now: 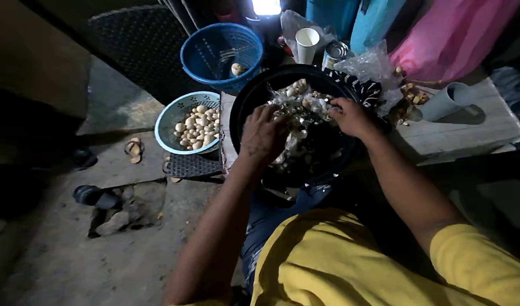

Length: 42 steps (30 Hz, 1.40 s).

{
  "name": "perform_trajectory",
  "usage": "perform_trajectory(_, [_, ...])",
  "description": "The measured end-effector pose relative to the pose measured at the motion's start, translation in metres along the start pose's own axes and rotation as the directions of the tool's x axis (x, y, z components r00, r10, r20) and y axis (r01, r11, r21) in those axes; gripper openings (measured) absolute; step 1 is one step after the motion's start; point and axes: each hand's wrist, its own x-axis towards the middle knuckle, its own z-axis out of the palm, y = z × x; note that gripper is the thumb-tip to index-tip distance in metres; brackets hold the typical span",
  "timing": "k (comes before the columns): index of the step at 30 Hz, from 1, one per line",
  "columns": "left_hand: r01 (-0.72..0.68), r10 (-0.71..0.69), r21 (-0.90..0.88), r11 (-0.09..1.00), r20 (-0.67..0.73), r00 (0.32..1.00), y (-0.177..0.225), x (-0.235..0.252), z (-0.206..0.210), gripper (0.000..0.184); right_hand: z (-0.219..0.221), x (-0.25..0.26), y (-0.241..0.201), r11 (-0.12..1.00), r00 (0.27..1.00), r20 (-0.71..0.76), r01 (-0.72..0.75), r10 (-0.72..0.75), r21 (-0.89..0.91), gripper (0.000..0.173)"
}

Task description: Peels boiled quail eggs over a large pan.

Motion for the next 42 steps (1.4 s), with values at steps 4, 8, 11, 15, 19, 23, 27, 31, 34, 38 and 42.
perform_trajectory(4, [0.045, -0.065, 0.103, 0.994, 0.204, 0.977, -0.013, 0.034, 0.014, 0.033, 0.002, 0.004, 0.001, 0.999, 0.999, -0.03, -0.026, 0.028, 0.041, 0.041])
perform_trajectory(8, [0.183, -0.192, 0.071, 0.98, 0.145, 0.971, -0.041, 0.038, -0.003, 0.024, 0.003, 0.008, 0.006, 0.992, 0.997, -0.06, -0.049, 0.057, 0.12, 0.039])
perform_trajectory(11, [0.245, -0.254, 0.101, 0.964, 0.097, 0.962, -0.04, 0.028, -0.005, 0.024, 0.005, 0.01, 0.007, 0.989, 0.995, -0.073, -0.058, 0.068, 0.138, 0.038])
perform_trajectory(15, [0.279, -0.308, 0.245, 0.928, 0.091, 0.947, -0.03, 0.015, 0.006, 0.025, 0.007, 0.014, 0.007, 0.984, 0.994, -0.078, -0.058, 0.072, 0.171, 0.037])
perform_trajectory(19, [0.234, -0.31, 0.353, 0.906, 0.176, 0.934, -0.026, 0.008, 0.018, 0.037, 0.008, 0.016, 0.01, 0.98, 0.994, -0.086, -0.046, 0.064, 0.192, 0.037])
perform_trajectory(23, [0.231, -0.259, 0.224, 0.947, 0.103, 0.96, -0.017, 0.012, 0.001, 0.028, 0.009, 0.014, 0.009, 0.985, 0.994, -0.085, -0.05, 0.065, 0.168, 0.038])
perform_trajectory(27, [0.12, -0.119, 0.056, 0.991, -0.011, 0.993, -0.003, 0.053, -0.022, 0.028, 0.014, 0.005, 0.003, 0.998, 0.993, -0.114, -0.005, 0.013, 0.064, 0.036])
perform_trajectory(31, [0.094, -0.087, -0.048, 0.994, 0.14, 0.986, 0.0, 0.116, -0.005, 0.045, 0.024, -0.007, -0.007, 0.999, 0.99, -0.138, -0.035, 0.031, -0.028, 0.038])
perform_trajectory(34, [0.153, -0.151, 0.014, 0.988, 0.273, 0.95, -0.013, 0.146, 0.025, 0.055, 0.032, -0.009, -0.007, 0.995, 0.987, -0.159, -0.03, 0.015, -0.09, 0.051])
perform_trajectory(38, [0.218, -0.2, -0.032, 0.975, 0.292, 0.935, -0.018, 0.158, 0.027, 0.049, 0.033, -0.008, -0.008, 0.983, 0.995, -0.098, -0.039, 0.022, -0.18, 0.052])
perform_trajectory(42, [0.391, -0.327, -0.296, 0.872, 0.242, 0.913, -0.035, 0.152, 0.002, 0.061, 0.032, -0.008, -0.009, 0.978, 0.997, -0.063, -0.052, 0.04, -0.201, 0.052])
